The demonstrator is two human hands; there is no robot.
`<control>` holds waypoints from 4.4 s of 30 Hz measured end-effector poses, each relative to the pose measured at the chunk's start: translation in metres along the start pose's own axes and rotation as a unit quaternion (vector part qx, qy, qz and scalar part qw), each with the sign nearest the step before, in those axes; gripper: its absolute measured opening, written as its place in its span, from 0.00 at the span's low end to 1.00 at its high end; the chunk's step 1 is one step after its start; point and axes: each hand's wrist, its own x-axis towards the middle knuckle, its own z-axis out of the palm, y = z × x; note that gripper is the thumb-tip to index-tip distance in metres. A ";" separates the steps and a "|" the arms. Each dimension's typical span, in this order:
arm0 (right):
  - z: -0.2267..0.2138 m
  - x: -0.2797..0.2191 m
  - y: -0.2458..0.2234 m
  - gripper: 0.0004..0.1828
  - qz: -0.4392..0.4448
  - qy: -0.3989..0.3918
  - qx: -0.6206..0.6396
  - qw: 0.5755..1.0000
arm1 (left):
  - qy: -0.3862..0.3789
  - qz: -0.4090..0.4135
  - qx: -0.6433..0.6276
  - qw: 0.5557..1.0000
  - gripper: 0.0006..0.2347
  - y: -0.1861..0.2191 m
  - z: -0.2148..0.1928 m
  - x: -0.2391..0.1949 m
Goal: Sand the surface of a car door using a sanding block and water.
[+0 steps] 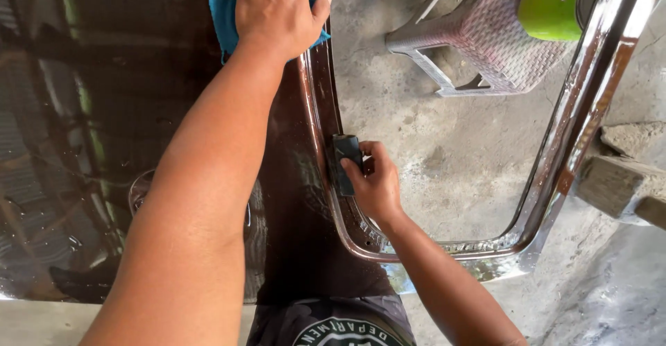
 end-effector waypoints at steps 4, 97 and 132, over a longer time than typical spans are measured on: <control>-0.004 0.001 0.000 0.17 -0.014 -0.002 0.022 1.000 | 0.119 0.103 0.091 0.983 0.38 0.003 0.045 -0.006; 0.036 0.077 -0.035 0.19 -0.188 0.106 -0.121 0.969 | 0.108 -0.016 -0.007 0.994 0.37 -0.111 0.034 -0.132; 0.031 0.125 -0.047 0.18 -0.166 0.058 -0.078 0.981 | 0.146 -0.016 0.000 0.989 0.36 -0.112 0.041 -0.131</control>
